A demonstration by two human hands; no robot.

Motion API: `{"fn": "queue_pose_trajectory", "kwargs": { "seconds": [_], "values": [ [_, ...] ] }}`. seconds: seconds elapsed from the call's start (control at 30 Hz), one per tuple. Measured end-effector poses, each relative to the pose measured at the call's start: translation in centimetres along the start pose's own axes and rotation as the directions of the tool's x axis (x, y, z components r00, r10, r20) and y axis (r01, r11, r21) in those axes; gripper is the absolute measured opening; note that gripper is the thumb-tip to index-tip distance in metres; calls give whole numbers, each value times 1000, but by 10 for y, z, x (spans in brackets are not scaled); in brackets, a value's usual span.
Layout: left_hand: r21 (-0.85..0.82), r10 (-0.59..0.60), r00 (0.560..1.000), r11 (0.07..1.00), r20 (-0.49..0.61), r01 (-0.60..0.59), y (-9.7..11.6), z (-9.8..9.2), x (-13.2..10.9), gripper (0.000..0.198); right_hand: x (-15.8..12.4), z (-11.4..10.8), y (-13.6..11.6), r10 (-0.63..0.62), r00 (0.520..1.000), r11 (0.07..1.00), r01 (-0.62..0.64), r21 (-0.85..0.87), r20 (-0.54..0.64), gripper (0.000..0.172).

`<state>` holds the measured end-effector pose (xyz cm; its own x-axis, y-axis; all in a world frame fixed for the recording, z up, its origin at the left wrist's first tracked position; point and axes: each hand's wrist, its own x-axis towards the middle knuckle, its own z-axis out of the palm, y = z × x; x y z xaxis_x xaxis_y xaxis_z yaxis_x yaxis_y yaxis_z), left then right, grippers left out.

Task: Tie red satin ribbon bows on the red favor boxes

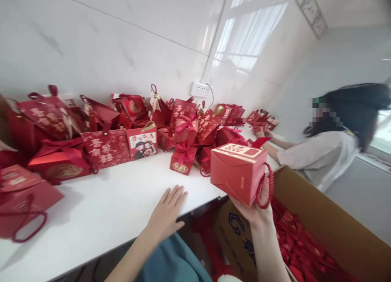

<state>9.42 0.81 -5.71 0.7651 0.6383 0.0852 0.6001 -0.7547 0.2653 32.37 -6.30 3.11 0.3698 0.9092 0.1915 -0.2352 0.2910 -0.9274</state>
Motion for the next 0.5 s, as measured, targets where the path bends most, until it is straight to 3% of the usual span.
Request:
{"fn": "queue_pose_trajectory", "kwargs": {
  "seconds": [0.13,0.27,0.4,0.5],
  "values": [
    [106,36,998,994,-46,-31,-8,9,-1,70,-6,1,-14,135,989,986,-141,93,64,64],
    [156,51,994,987,-94,-35,-11,15,0,74,-11,0,-18,162,986,979,-165,121,38,60],
    [200,83,988,978,-133,-55,-13,16,0,72,-16,-13,-18,13,992,998,-20,-61,-122,47],
    [218,124,982,972,-143,-91,-15,16,1,69,-27,-30,-25,-183,943,922,65,-383,-279,65]
  ]
}}
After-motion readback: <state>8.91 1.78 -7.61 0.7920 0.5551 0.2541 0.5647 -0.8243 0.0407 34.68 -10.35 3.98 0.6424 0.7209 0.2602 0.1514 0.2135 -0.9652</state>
